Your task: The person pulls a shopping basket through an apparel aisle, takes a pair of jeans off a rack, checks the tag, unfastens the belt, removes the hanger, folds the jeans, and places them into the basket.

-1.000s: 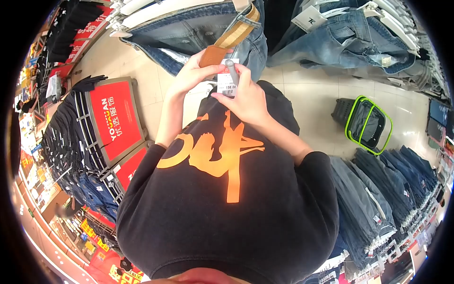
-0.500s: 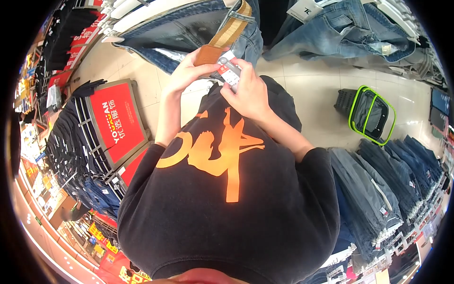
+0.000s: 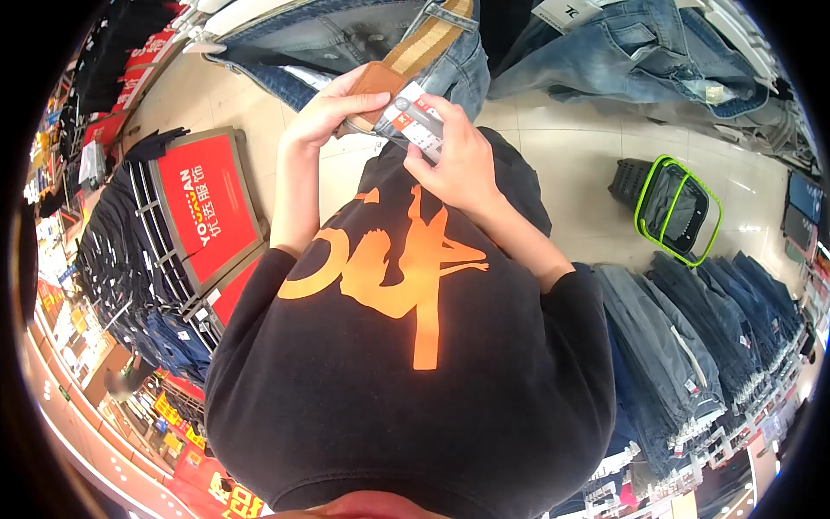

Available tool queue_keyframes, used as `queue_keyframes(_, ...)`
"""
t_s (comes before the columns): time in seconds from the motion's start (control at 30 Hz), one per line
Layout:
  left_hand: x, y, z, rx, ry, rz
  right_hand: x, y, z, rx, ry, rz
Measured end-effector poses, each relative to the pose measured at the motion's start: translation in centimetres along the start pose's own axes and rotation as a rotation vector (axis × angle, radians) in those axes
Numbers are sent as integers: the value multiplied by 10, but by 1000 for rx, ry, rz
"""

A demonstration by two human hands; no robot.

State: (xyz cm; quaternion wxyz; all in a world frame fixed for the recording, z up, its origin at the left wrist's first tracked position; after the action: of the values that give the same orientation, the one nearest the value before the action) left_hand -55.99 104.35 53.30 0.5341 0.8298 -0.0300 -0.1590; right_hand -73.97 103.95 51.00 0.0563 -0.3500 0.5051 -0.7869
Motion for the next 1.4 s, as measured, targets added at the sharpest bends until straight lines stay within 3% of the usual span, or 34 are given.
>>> queue_keyframes(0.3,5,-8,4,-31,-68,-116,0,2,0,26,6,50)
queue_keyframes(0.4,8,-12,3,6,60,-42,0,2,-1,39,1,29)
queue_keyframes(0.7,5,-9,-2,60,148,-12,1,2,4,81,-32,22)
queue_keyframes(0.97,17,-32,2,-13,98,38,-4,1,11,89,-74,17)
queue_keyframes(1.2,7,-8,-5,-41,-56,-29,-4,2,16,100,-111,8)
queue_keyframes(1.4,13,-20,-2,112,116,-91,-4,4,21,113,-153,-27)
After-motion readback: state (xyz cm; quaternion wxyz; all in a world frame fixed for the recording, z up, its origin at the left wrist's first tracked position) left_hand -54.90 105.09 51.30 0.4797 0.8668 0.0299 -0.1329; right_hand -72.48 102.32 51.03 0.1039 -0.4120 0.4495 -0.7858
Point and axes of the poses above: each hand's wrist, its own z-axis towards the middle knuckle, its own x-axis out of the back of the hand, y = z × x, the point moved 2 cm from there along z, towards the middle knuckle, and after that the axes turned 9 degrees about -y, right-handed, at the moved point
